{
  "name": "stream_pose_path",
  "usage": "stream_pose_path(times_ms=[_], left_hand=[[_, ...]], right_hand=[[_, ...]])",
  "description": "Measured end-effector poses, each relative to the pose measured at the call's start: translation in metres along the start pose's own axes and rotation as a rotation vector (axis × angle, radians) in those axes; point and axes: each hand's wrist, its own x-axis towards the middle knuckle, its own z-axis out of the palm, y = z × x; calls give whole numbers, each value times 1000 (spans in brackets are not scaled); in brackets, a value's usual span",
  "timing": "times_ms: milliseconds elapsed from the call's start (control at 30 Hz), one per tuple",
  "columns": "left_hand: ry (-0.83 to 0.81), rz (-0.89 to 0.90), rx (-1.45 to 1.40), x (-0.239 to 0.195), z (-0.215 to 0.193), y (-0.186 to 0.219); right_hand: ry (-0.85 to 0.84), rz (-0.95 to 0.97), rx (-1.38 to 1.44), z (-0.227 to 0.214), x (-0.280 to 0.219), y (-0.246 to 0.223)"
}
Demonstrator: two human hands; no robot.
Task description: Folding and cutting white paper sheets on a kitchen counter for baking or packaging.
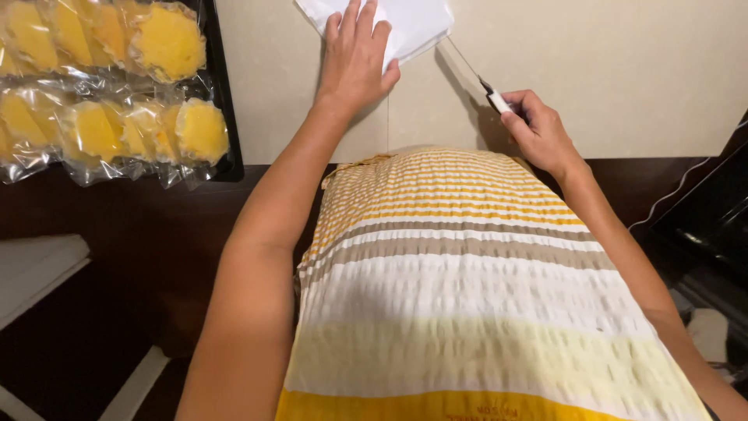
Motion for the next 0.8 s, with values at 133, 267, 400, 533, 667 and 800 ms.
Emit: stream_pose_path(times_ms=[133,267,400,533,667,800], left_hand=[[-97,14,28,6,7,0],[-61,47,63,3,20,-6],[-48,16,-1,7,17,-9],[-111,6,-75,10,3,-11],[-142,-16,-135,12,-6,-13],[-111,25,-166,12,-11,-15]], right_hand=[[38,-121,-93,11,1,-1],[67,-155,-151,19,-1,-7],[147,-234,-290,25,-2,-5],[164,-257,-323,31,-2,-5],[253,-260,-323,34,-4,-13],[266,-259,-385,32,-3,-18]])
